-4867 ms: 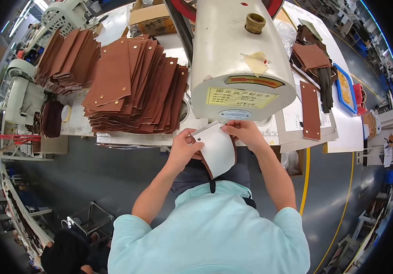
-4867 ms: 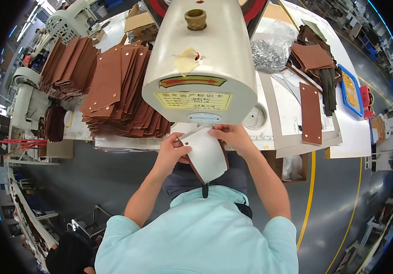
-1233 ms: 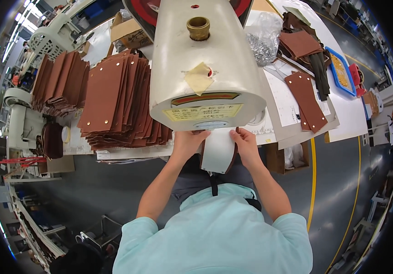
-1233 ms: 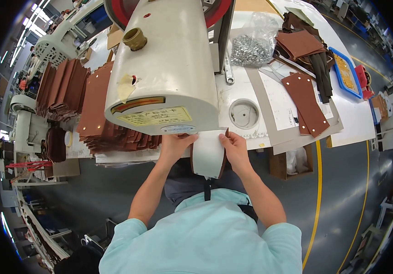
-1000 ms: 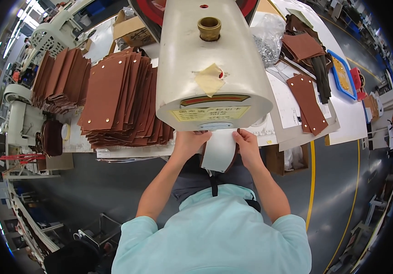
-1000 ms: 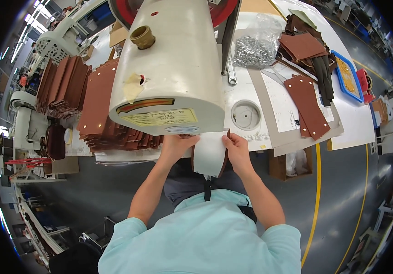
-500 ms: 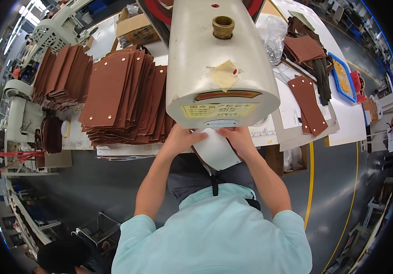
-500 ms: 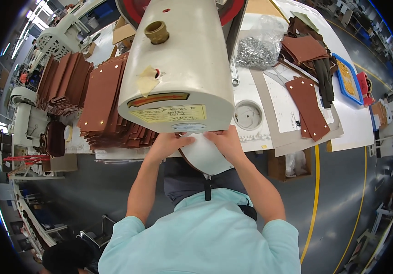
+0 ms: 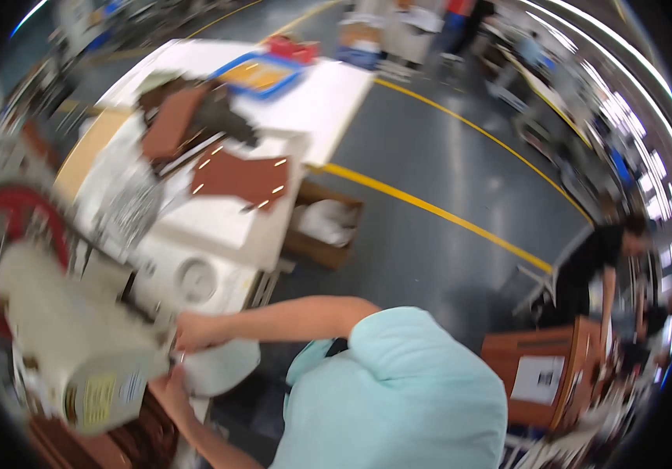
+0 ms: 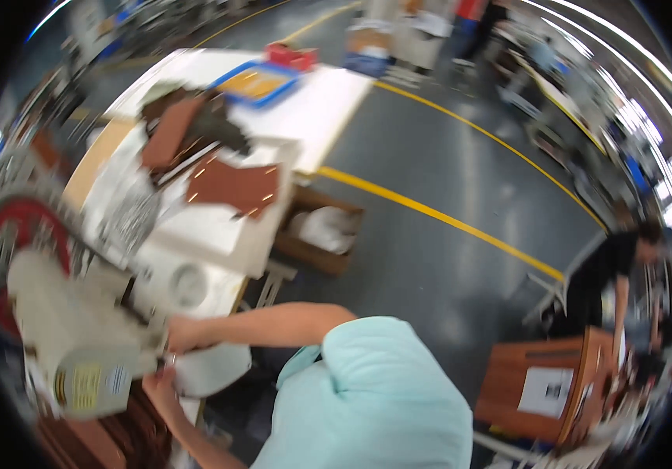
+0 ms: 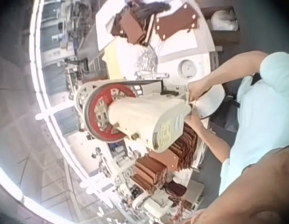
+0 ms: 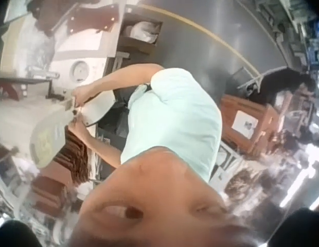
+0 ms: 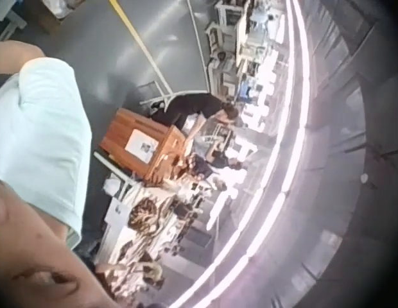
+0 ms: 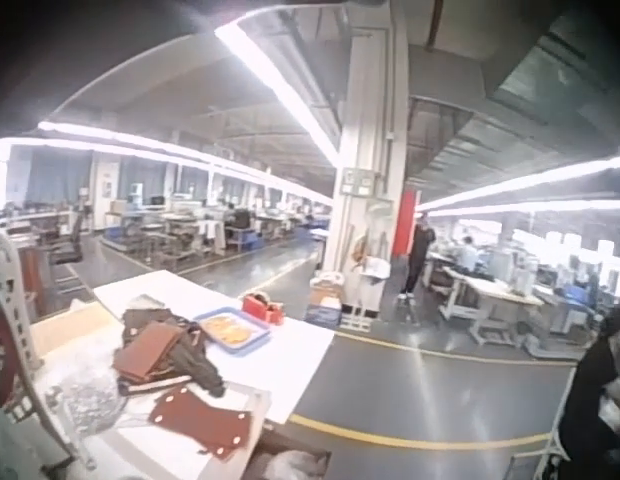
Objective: Attaching metal rivets to leather pieces using a manual press machine.
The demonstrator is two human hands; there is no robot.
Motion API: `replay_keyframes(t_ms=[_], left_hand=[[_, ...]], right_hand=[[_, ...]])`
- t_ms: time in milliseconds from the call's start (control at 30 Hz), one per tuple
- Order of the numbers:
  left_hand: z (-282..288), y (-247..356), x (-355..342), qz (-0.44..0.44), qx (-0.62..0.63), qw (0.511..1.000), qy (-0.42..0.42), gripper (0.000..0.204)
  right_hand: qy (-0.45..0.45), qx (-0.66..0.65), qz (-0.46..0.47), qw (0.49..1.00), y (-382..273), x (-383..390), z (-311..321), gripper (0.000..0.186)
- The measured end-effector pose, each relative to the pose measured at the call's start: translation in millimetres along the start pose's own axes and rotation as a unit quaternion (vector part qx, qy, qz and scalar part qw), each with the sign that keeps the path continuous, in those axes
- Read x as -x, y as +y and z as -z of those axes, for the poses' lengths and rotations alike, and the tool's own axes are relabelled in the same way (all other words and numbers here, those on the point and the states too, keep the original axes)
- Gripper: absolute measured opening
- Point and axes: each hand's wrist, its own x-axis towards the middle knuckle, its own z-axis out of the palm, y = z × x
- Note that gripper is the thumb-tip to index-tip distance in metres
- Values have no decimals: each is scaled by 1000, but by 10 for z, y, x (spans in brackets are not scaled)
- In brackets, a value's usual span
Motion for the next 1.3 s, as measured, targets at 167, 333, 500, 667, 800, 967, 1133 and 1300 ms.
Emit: replay_keyframes(t_ms=[167,333,500,667,800,967,1133,1300], left_hand=[[-237,29,-117,-11,-36,999,-18,34],[-499,502,108,-32,-151,988,-5,12],[-296,408,180,26,-145,989,22,10],[-430,571,494,16,-6,996,88,28],[-182,489,736,40,63,989,130,37],[305,128,1164,44,143,987,63,31],[309,386,1210,91,28,988,-121,45],[-81,558,936,151,-76,951,-260,29]], right_hand=[[40,0,-72,997,379,-213,70,40],[60,-3,-65,996,397,-173,119,37],[36,-21,-64,997,206,-21,48,35],[-165,296,82,937,445,193,430,31],[-262,282,44,922,460,311,883,33],[-199,90,-74,973,93,295,911,40],[-98,200,33,974,196,187,819,46],[-160,109,-16,981,397,228,546,23]])
